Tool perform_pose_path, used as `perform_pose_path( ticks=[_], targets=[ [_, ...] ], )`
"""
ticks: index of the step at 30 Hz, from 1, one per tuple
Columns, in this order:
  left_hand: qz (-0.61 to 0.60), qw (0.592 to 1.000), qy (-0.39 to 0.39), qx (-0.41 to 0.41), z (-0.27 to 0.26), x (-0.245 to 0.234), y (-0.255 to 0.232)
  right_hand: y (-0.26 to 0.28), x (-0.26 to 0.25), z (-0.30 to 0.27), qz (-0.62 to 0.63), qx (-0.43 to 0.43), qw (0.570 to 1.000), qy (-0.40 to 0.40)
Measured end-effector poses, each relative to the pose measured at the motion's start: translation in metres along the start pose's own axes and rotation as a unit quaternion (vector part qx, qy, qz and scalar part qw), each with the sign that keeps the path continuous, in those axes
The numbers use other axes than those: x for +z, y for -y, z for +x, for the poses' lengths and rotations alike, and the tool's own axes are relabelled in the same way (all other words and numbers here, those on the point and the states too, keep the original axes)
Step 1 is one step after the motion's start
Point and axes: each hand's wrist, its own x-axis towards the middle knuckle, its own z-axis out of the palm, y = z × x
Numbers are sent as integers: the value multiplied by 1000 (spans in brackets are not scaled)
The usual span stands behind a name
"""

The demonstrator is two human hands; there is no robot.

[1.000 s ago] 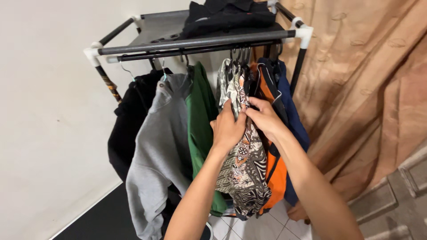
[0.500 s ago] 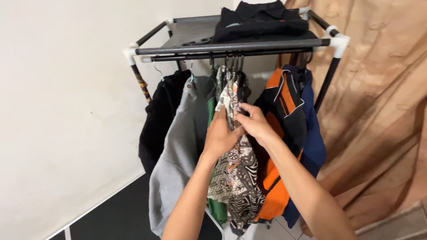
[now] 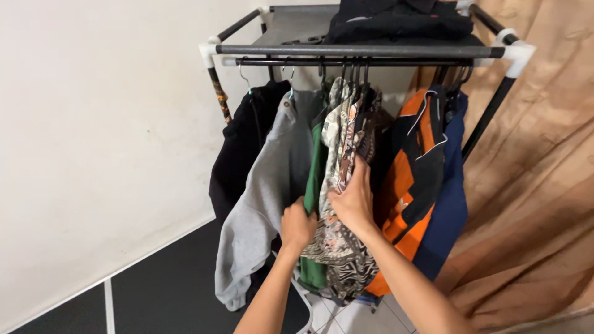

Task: The person flips through and reviews various shirts and hoodies on a garment rack, pulling several items out by hand to inspect them before returning them to the rack.

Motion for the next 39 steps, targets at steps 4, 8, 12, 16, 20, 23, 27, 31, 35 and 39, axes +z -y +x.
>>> perform_pose_path(
  ticks=[4, 8, 12, 16, 20, 23, 27, 31, 35, 39],
  targets=[
    [7, 999, -18, -38, -14, 3, 22, -20, -4, -8, 50, 55, 997, 31],
    [93, 991, 23, -88, -41, 22, 57, -40, -11, -23, 42, 74, 995, 50],
    [87, 991, -57, -84, -68, 19, 76, -77, -22, -34, 23, 109, 991, 73],
    [-34, 991, -126, 23, -92, 8, 74, -113, -36, -36, 50, 6, 997, 50],
    [-167, 975, -113, 94, -102, 16, 30, -105, -55, -43, 66, 37, 993, 92],
    [-202, 968, -99, 115, -101, 24, -15, -83, -65, -53, 86, -34, 993, 71],
    [-100, 965, -141, 198, -97, 26, -57, -62, -76, -58, 111, -26, 991, 67],
    [-66, 985, -133, 92, -87, 41, -73, -61, -76, -59, 132, 19, 989, 63],
    [-94, 984, -131, 80, -78, 52, -57, -61, -72, -68, 86, -26, 996, 29],
    [-125, 969, -182, 111, -82, 49, -46, -46, -65, -68, 58, -68, 996, 0]
  ],
)
